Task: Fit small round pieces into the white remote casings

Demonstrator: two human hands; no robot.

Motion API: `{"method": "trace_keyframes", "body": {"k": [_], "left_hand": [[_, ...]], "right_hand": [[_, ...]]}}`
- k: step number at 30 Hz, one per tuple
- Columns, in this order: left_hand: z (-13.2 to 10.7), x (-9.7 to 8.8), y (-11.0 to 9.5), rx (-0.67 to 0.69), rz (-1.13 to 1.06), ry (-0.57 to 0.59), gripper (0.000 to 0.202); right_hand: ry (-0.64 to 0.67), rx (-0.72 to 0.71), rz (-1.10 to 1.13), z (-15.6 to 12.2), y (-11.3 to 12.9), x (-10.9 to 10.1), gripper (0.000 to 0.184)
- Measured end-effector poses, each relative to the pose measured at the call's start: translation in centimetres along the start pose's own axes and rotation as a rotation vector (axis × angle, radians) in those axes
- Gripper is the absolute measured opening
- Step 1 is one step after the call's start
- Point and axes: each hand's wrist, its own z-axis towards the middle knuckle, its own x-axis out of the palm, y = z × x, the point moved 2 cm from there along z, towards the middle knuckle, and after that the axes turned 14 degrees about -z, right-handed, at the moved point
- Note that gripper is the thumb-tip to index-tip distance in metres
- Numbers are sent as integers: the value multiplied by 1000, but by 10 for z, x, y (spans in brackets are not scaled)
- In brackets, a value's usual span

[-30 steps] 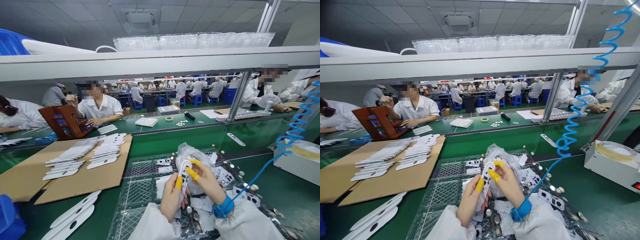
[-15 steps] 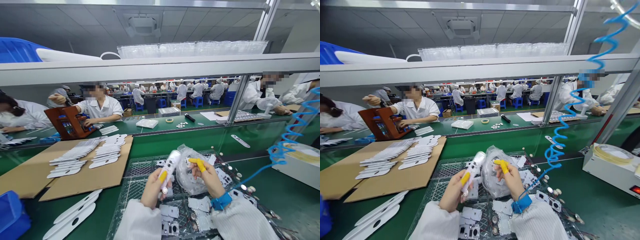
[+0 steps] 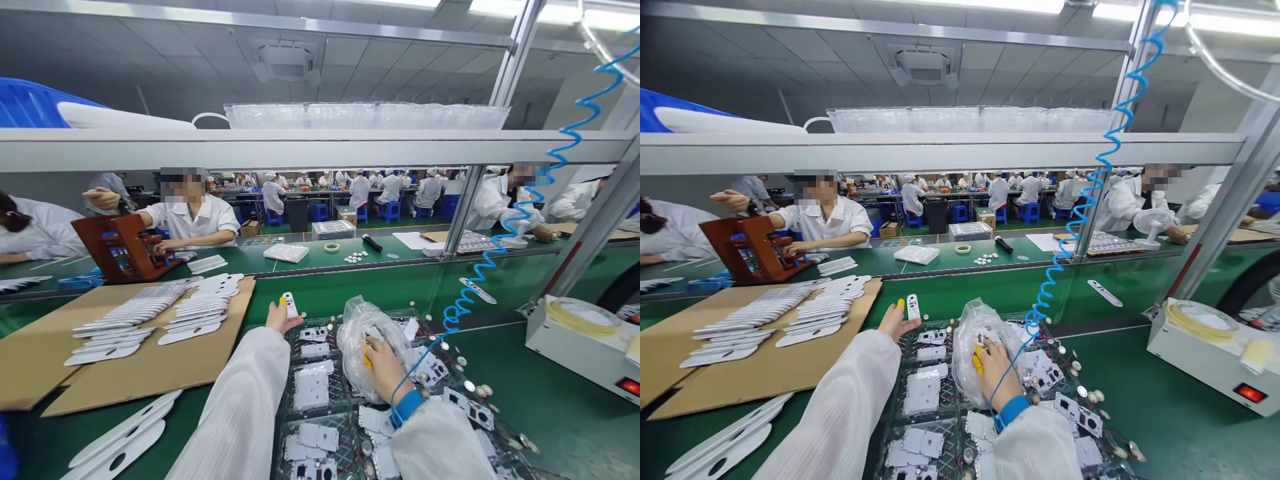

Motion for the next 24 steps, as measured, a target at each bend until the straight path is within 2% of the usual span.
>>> {"method": "trace_keyframes", "body": {"k": [2,4,7,9,11,14,16,19,21,24], "left_hand": [[-5,-4,-1,22,37,-21,64],[-15,-10,-10,53,84,-8,61],[-36,-22,-40,107,166,57,52],[-53,-37,-68,144,222,108,46],[-68,-65,-91,174,295,151,41],[-86,-129,-105,243,544,166,43],[-95,-180,-96,284,762,80,41],[-111,-249,-65,195,1091,-96,25],[-124,-277,-42,157,1263,-155,21],[-137,-295,-17,195,1411,-181,24]], "right_hand": [[-18,-3,-38,0,-1,2,25],[-49,5,-54,3,-4,4,29],[-104,25,-23,7,-8,4,33],[-147,33,12,8,-10,1,29],[-184,46,49,6,-10,-3,25],[-279,97,184,2,-10,-7,26],[-350,113,315,-1,-8,-9,30],[-391,113,457,-4,-5,-10,35],[-382,135,528,-6,-2,-11,36],[-326,217,651,-8,2,-12,33]]}}
